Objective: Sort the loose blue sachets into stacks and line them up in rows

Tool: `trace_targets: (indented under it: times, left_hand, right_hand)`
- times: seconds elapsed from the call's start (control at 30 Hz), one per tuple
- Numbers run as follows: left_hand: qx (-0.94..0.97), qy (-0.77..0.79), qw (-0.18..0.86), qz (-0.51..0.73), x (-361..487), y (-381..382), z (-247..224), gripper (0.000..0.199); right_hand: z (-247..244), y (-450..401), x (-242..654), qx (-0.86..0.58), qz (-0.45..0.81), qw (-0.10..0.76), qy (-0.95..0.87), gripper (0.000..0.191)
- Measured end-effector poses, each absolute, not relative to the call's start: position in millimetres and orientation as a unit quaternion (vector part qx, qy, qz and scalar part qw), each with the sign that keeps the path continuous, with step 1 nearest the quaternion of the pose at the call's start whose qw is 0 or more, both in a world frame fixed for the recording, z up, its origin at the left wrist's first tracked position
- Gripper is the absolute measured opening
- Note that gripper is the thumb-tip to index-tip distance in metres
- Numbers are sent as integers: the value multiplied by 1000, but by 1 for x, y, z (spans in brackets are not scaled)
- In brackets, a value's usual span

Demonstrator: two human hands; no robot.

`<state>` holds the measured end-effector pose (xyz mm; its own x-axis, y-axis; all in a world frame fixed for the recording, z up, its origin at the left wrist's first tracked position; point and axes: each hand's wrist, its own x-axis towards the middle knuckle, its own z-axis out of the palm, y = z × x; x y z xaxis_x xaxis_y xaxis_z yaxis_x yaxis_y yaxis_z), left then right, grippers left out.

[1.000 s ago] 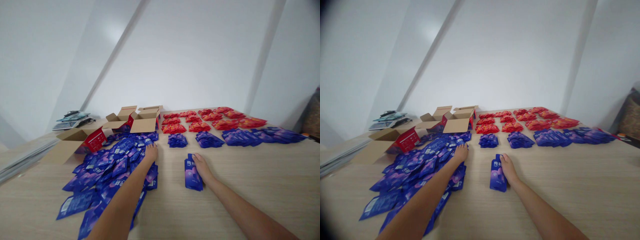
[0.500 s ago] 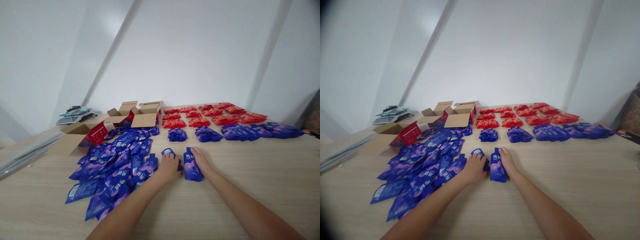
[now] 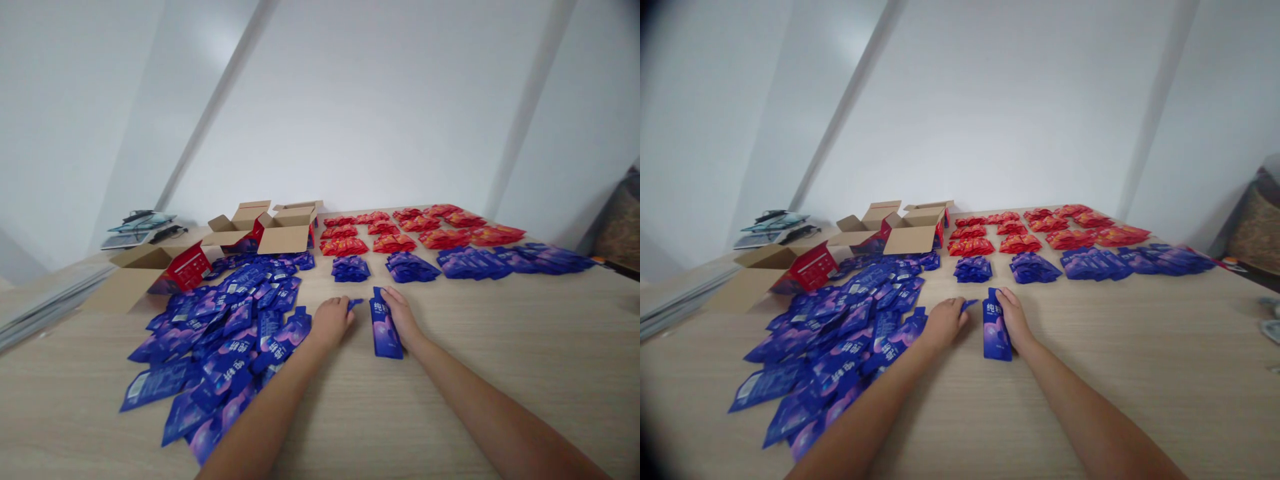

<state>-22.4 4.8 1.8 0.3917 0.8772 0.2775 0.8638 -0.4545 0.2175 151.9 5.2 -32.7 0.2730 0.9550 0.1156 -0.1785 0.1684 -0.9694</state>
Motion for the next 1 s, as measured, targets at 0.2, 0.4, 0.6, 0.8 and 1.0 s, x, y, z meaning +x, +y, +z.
trace_targets:
  times: [0.2, 0.4, 0.6, 0.8, 1.0]
  left_hand:
    - [733, 479, 319, 364, -16, 10, 1, 40]
    - [661, 363, 539, 374, -3, -5, -10, 40]
    - [575, 328, 654, 365, 6, -15, -14, 50]
    - [517, 352, 688, 367, 10, -18, -25, 34]
    - [652, 383, 584, 296, 6, -13, -20, 35]
  right_hand:
    - [-18, -8, 141, -413, 465, 627, -470, 30]
    - [-30, 1, 140, -466, 358, 603, -540, 28]
    - [-30, -1, 133, -479, 386, 607, -503, 31]
    - [-28, -10, 129, -428, 487, 587, -485, 34]
    - [-41, 3, 139, -532, 337, 593, -503, 33]
